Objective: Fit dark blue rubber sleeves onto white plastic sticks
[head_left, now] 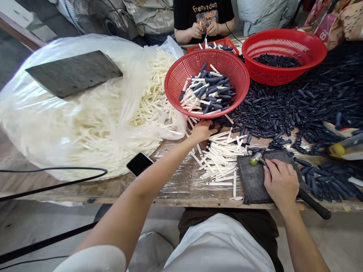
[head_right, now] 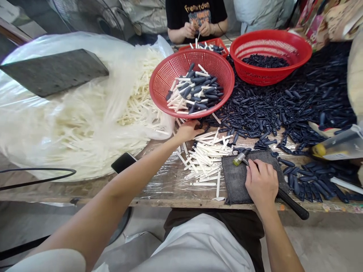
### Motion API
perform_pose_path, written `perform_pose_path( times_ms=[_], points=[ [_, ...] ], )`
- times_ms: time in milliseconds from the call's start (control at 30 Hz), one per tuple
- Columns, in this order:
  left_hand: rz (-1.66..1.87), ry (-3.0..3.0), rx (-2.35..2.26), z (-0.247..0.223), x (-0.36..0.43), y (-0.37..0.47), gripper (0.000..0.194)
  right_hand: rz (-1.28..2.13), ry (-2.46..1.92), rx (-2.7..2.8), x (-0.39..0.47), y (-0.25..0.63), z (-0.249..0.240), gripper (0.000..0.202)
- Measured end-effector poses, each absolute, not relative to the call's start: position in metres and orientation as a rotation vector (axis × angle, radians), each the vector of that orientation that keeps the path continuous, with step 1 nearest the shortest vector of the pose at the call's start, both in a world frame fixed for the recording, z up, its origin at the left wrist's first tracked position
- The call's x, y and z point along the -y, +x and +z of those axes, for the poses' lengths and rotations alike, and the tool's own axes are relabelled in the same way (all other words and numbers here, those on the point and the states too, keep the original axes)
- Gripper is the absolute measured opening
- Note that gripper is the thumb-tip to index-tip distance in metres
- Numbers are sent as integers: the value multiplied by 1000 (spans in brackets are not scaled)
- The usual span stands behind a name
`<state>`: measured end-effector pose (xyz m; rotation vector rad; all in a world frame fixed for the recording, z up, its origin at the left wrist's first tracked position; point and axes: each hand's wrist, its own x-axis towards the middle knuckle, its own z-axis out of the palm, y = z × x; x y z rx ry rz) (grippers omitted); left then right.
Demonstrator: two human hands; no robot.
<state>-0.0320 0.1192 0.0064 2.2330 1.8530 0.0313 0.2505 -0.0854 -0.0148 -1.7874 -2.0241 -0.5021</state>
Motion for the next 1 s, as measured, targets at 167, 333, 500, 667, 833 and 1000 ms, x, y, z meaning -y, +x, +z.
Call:
perform_pose_path(
  times_ms=[167, 333, 500, 667, 833, 1000],
  points=[
    [27, 2209, -1718, 8, -119, -15, 24, -488, -1799, 2020, 85, 251, -16, 22],
    [68, 2155, -1715, 10, -120, -14, 29, -449, -1813, 2017, 86, 252, -18, 23],
    [141, 2140, -1692, 6, -121, -7, 25, -435, -1812, 2011, 86, 253, -18, 24],
    [239, 2153, -1594, 1, -121, 12, 22, -435, -1822, 2006, 86, 251, -17, 23],
    [451, 2093, -1378, 5, -126, 48, 31, -415, -1830, 2005, 87, 250, -16, 23],
    [350, 2356, -1461, 11, -140, 67, 34, -379, -1830, 1999, 87, 251, -17, 24]
  ],
)
